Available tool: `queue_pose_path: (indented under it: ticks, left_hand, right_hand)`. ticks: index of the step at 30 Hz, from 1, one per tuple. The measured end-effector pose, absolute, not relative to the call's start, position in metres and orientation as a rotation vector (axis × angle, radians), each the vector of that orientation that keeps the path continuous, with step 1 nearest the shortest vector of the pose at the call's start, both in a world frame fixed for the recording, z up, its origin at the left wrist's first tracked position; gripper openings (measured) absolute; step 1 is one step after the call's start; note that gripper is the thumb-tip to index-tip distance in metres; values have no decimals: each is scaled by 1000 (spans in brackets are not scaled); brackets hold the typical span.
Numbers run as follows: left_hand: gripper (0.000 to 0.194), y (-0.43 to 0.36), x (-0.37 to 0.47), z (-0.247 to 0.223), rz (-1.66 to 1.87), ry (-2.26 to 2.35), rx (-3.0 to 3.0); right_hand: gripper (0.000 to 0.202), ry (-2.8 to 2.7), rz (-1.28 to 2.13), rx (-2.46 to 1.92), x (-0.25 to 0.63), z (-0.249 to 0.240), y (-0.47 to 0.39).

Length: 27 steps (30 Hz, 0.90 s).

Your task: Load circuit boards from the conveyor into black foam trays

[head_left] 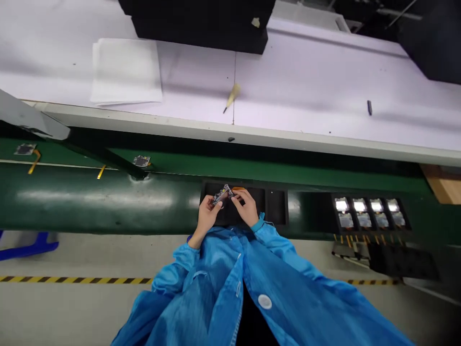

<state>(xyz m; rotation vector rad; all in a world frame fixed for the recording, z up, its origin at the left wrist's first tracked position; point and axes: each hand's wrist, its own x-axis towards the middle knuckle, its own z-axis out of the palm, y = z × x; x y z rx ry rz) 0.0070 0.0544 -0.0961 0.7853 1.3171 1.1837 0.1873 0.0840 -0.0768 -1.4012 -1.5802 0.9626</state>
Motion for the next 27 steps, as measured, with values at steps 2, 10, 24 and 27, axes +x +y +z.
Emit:
queue_pose_path:
  ticks: [2,10,24,27]
  left_hand:
    - [45,55,11,-91,1154,1258,836]
    - [42,61,42,-99,962,1128,967]
    - [31,73,158,-128,607,962,1099]
    - [30,81,198,-133,546,984,934]
  right_hand:
    - [27,-1531,969,-1405,197,-79,83]
    - [36,-1242,1077,-1498,242,-88,60]
    - [58,-817,1209,-1635,352,-115,35]
    - [61,-721,1232,-1647,377,-129,43]
